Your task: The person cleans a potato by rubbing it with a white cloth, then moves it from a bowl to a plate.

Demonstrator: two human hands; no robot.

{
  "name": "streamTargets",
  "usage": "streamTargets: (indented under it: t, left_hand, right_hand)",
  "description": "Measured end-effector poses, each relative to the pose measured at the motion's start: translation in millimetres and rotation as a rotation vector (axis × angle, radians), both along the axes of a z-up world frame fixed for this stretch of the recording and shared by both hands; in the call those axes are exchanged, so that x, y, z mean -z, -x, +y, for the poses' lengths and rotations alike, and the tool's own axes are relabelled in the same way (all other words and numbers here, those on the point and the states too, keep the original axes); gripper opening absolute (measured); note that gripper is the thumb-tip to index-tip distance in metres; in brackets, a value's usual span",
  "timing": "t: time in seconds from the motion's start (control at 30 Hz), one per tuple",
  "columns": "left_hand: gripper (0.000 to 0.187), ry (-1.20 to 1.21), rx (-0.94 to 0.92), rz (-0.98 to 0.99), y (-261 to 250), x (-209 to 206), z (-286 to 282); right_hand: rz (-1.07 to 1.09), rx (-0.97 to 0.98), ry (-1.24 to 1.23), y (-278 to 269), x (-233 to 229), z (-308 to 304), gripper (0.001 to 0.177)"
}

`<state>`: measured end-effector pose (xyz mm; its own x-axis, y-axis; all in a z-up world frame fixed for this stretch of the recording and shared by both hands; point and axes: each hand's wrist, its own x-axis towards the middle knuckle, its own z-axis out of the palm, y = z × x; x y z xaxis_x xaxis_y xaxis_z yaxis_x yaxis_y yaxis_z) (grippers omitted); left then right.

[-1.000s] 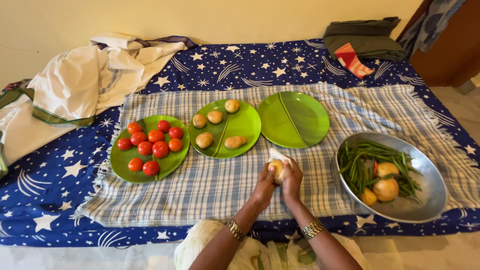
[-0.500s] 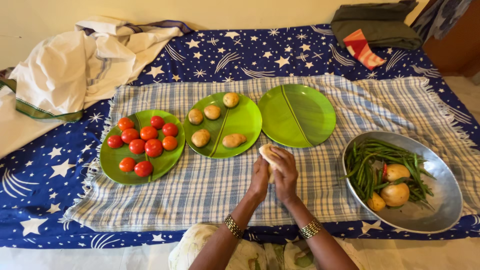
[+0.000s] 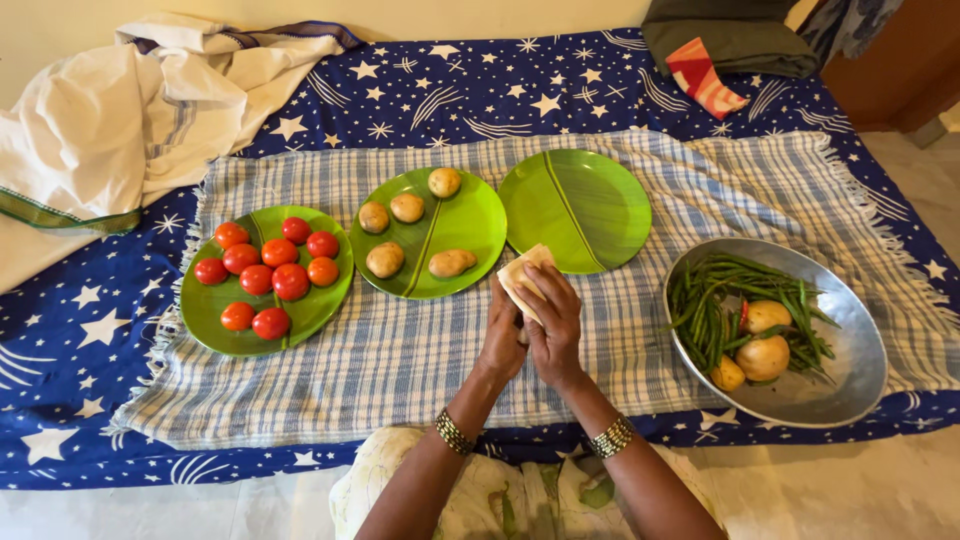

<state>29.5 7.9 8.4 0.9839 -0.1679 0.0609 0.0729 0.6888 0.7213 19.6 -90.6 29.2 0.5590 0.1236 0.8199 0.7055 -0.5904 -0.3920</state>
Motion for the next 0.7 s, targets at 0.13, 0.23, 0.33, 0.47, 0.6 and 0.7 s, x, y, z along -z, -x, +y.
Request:
streamTargets:
  t: [0.13, 0.23, 0.33, 0.47, 0.6, 0.7]
  left_hand:
    - [0.064, -0.335, 0.076, -0.139, 23.2, -9.5, 3.6]
    - [0.068, -0.369, 0.076, -0.248, 34.2, -22.9, -0.7]
    - [0.075, -0.378, 0.001, -0.190, 36.1, -30.9, -5.0]
    - [0.070, -0.248, -0.067, -0.047, 23.1, -14.2, -4.7]
    - [0.069, -0.302, -0.024, -0.208, 17.8, 14.6, 1.1]
    - [0.076, -0.441, 0.040, -0.231, 16.9, 21.4, 2.1]
  right_hand:
    - [0.441, -0.350, -0.600, -4.2, 19.7, -21.9, 0.038]
    - [0.844, -0.484, -1.225, -7.9, 38.5, -40.0, 0.028]
    - [0.830, -0.469, -1.400, -2.4, 30.7, -31.6, 0.029]
    - [0.413, -0.337, -0.644, 24.3, 5.2, -9.2, 0.038]
    - [0.165, -0.216, -0.287, 31.7, 9.7, -9.6, 0.038]
    - [0.374, -0.461, -0.623, 21.0, 29.9, -23.6, 0.040]
